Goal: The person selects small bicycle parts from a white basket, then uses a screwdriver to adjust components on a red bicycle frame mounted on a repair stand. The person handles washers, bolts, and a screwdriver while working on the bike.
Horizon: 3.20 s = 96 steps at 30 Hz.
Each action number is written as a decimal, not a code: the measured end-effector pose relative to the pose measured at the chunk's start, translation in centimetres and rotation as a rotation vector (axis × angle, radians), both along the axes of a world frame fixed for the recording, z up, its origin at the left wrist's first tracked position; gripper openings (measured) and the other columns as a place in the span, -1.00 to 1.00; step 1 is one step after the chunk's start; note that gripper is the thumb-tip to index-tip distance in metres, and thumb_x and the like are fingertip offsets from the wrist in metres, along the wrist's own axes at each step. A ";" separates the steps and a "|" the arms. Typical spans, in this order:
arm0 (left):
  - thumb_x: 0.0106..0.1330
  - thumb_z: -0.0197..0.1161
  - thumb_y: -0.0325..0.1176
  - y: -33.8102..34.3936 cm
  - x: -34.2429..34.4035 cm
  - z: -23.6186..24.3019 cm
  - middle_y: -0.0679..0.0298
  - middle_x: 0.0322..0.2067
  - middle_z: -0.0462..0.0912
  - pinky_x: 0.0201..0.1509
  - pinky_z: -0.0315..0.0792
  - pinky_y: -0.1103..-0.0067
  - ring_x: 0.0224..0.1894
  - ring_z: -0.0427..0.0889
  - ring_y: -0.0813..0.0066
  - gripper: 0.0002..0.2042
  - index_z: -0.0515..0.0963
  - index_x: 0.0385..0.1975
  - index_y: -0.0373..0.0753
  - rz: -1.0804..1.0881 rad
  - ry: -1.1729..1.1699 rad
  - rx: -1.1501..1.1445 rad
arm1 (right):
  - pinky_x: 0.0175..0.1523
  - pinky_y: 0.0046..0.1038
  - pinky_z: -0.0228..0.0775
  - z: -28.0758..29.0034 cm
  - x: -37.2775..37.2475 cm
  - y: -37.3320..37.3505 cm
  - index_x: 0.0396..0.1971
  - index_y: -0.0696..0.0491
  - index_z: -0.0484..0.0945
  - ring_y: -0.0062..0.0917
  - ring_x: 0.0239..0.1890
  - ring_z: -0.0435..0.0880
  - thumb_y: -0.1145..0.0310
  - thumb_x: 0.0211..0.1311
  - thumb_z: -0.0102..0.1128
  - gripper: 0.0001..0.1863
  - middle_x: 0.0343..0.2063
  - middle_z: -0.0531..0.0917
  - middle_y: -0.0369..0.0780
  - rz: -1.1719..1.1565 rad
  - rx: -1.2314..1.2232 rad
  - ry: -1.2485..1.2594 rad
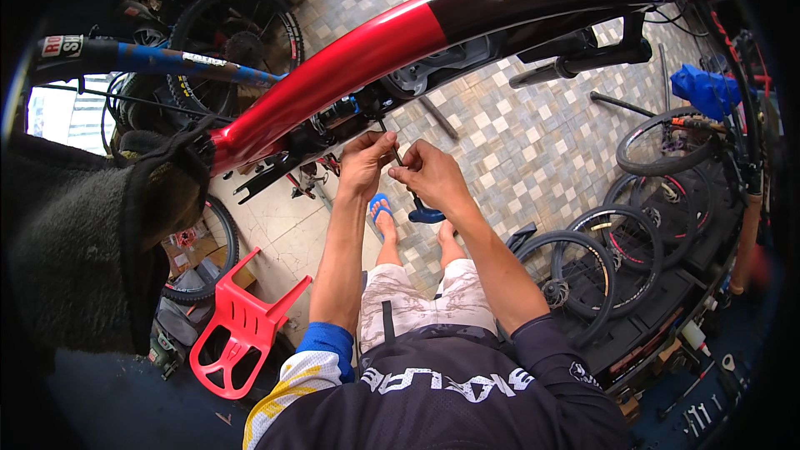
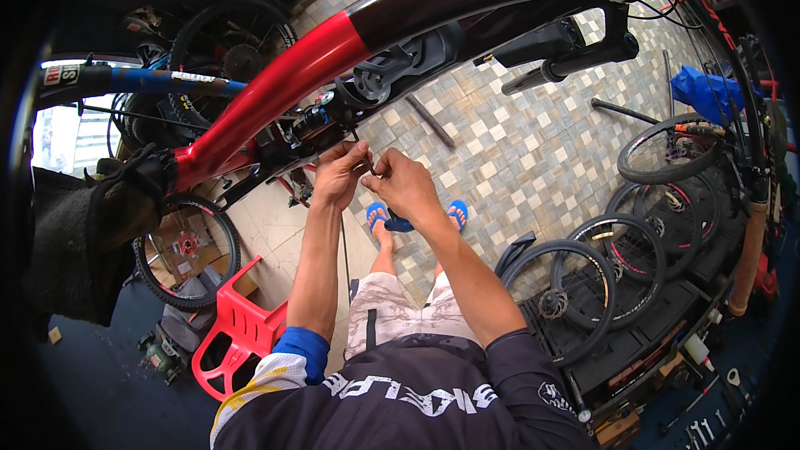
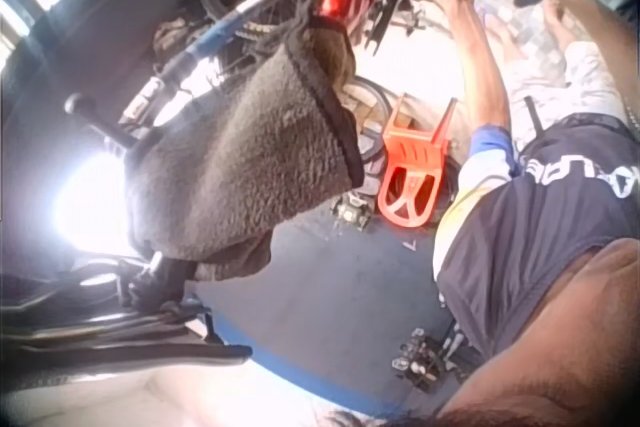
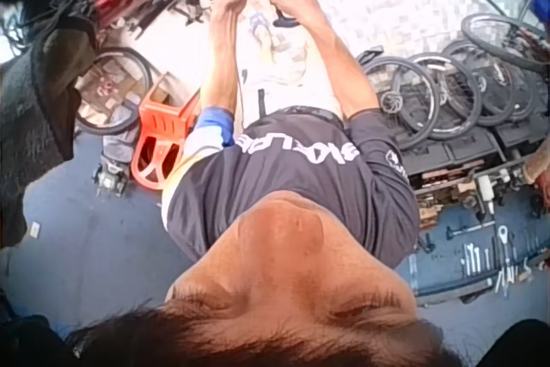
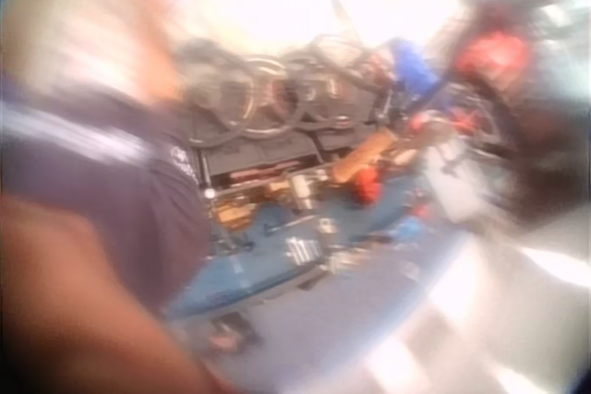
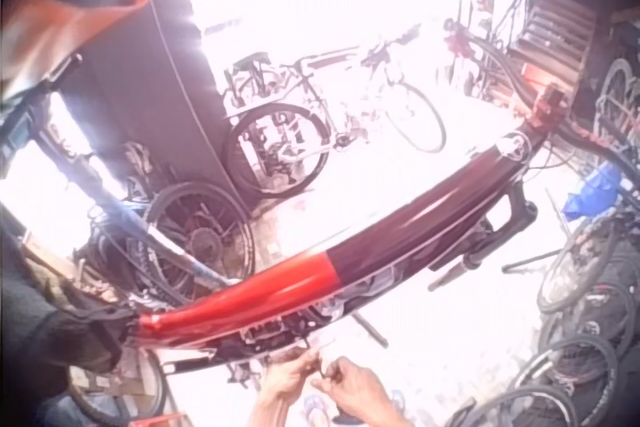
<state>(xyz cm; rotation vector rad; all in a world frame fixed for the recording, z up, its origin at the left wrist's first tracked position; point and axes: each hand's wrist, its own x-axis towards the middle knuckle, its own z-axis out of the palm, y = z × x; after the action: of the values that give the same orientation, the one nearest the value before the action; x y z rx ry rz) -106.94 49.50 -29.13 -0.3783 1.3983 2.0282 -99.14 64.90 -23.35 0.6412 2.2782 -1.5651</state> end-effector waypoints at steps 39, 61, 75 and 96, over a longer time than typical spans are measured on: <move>0.40 0.42 -0.24 0.8 -0.1 2.8 0.20 -0.28 0.78 -0.28 0.64 0.57 -0.31 0.76 0.48 -0.73 0.64 -0.11 -0.31 -0.092 0.031 -0.160 | 0.20 -0.12 0.47 -3.3 13.1 -4.7 0.14 0.03 0.54 -0.07 0.15 0.54 0.47 -0.03 0.54 -0.36 0.15 0.44 -0.01 -0.154 0.499 0.543; 0.49 0.30 -0.29 -1.4 -0.1 0.8 0.18 -0.15 0.70 0.02 0.71 0.30 -0.04 0.77 0.19 -0.76 0.49 0.01 -0.24 -0.362 -0.053 0.223 | -0.41 -0.66 0.34 0.1 14.2 -7.6 0.31 0.02 0.56 -0.81 -0.52 0.46 0.49 0.40 0.08 -0.52 -0.49 0.58 -0.42 -0.664 -0.591 0.346; 0.34 0.48 -0.23 -0.1 0.0 1.5 0.15 -0.39 0.71 -0.32 0.74 0.46 -0.35 0.78 0.33 -0.67 0.46 -0.26 -0.29 -0.287 0.106 -0.085 | -0.11 -0.48 0.44 -0.8 14.4 -6.4 0.36 -0.13 0.53 -0.48 -0.26 0.57 0.56 0.25 0.16 -0.36 -0.27 0.53 -0.22 -0.592 0.063 0.304; 0.43 0.38 -0.31 -1.0 0.4 0.5 0.16 -0.22 0.74 -0.02 0.71 0.34 -0.14 0.78 0.24 -0.77 0.56 -0.09 -0.30 -0.328 -0.025 0.164 | -0.52 -0.59 0.23 -4.1 14.3 -8.4 -0.08 0.13 0.59 -0.71 -0.59 0.41 -0.11 0.59 -0.06 -0.46 -0.54 0.45 -0.35 -1.083 -0.518 0.283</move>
<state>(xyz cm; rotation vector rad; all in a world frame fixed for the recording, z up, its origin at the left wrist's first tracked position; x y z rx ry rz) -106.54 48.46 -28.63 -0.0946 1.1806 1.8427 -84.81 56.53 -27.43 1.7285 1.5301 -2.7011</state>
